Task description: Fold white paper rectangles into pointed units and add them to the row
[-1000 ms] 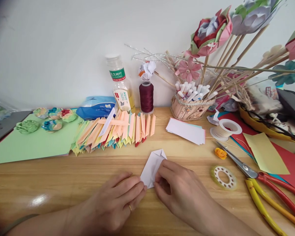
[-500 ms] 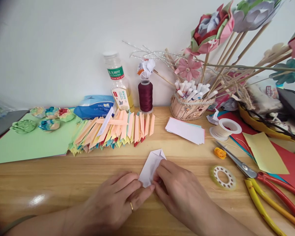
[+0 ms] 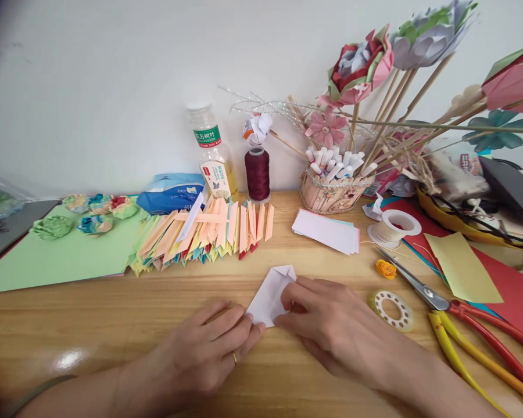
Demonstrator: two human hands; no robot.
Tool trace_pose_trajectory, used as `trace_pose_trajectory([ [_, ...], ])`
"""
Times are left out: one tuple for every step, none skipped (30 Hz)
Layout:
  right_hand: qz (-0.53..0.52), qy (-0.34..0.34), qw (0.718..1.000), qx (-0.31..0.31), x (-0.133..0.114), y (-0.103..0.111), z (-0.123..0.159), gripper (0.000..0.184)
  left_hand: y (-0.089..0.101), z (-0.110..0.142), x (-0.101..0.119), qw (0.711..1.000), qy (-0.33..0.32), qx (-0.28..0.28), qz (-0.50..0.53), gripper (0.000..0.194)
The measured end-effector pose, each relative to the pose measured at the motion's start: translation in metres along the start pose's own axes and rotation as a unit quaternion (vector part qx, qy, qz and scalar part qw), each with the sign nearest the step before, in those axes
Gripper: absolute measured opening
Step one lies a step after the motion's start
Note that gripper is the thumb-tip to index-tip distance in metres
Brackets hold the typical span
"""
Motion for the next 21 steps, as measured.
trace_pose_trajectory([
  [0.004,0.015,1.0,0.002,-0.005,0.002,0.0,0.023,0.001,0.0,-0.001,1.0,0.012,-0.002,-0.025,0.028],
  [0.006,0.027,1.0,0.002,-0.01,0.001,0.0,0.022,0.001,0.001,-0.003,0.998,0.03,-0.001,-0.049,0.028],
  [0.009,0.034,0.999,-0.001,-0.014,0.0,-0.001,0.022,0.001,0.001,-0.005,0.997,0.049,-0.001,-0.066,0.028],
  [0.012,0.031,0.999,-0.002,-0.019,-0.003,-0.003,0.022,0.002,0.002,-0.007,0.995,0.068,0.002,-0.075,0.028],
  [0.013,0.018,1.0,-0.006,-0.021,-0.007,-0.005,0.023,0.002,0.003,-0.009,0.994,0.083,0.006,-0.073,0.028],
  [0.018,0.006,1.0,0.001,-0.024,-0.009,-0.007,0.023,0.003,0.003,-0.01,0.994,0.091,0.009,-0.062,0.027],
  [0.019,-0.007,1.0,0.009,-0.025,-0.011,-0.008,0.021,0.003,0.003,-0.01,0.995,0.09,0.012,-0.044,0.027],
  [0.01,-0.013,1.0,0.014,-0.025,-0.013,-0.01,0.019,0.002,0.004,-0.01,0.996,0.085,0.014,-0.023,0.026],
  [-0.006,-0.015,1.0,0.015,-0.025,-0.015,-0.01,0.018,0.002,0.004,-0.01,0.997,0.077,0.018,-0.004,0.025],
  [-0.026,-0.014,0.999,0.023,-0.023,-0.015,-0.01,0.017,0.002,0.004,-0.009,0.997,0.068,0.02,0.012,0.023],
  [-0.047,-0.015,0.998,0.042,-0.02,-0.013,-0.01,0.016,0.001,0.005,-0.008,0.998,0.059,0.02,0.021,0.022],
  [-0.066,-0.024,0.995,0.072,-0.016,-0.011,-0.008,0.016,0.0,0.005,-0.008,0.998,0.053,0.019,0.027,0.021],
  [-0.08,-0.045,0.99,0.109,-0.01,-0.008,-0.007,0.017,0.0,0.005,-0.008,0.998,0.05,0.017,0.03,0.02],
  [-0.089,-0.077,0.982,0.144,-0.003,-0.005,-0.005,0.018,-0.001,0.004,-0.008,0.998,0.048,0.014,0.032,0.021],
  [-0.097,-0.114,0.974,0.168,0.004,-0.004,-0.004,0.019,-0.002,0.004,-0.009,0.998,0.043,0.009,0.036,0.022],
  [-0.104,-0.149,0.968,0.175,0.01,-0.005,-0.004,0.018,-0.002,0.003,-0.01,0.998,0.038,0.005,0.041,0.023],
  [-0.113,-0.177,0.963,0.169,0.015,-0.007,-0.005,0.017,-0.002,0.002,-0.011,0.998,0.033,0.006,0.044,0.023],
  [-0.123,-0.195,0.961,0.155,0.018,-0.009,-0.007,0.017,-0.002,0.001,-0.013,0.999,0.027,0.008,0.046,0.023],
  [-0.131,-0.207,0.959,0.143,0.02,-0.011,-0.009,0.016,-0.001,0.001,-0.015,0.999,0.022,0.012,0.045,0.023],
  [-0.137,-0.214,0.958,0.135,0.021,-0.013,-0.011,0.015,-0.001,0.0,-0.018,0.999,0.015,0.015,0.042,0.022],
  [-0.138,-0.222,0.956,0.132,0.021,-0.013,-0.013,0.014,0.0,-0.001,-0.021,0.999,0.008,0.015,0.039,0.022],
])
Point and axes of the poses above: each hand's wrist, its own z-axis away from the middle knuckle, its own y-axis out of the back of the hand, x = y × z, the point moved 5 cm from there along -z, towards the middle knuckle, and after that the axes turned 10 degrees about -x, right-handed, at the moved point
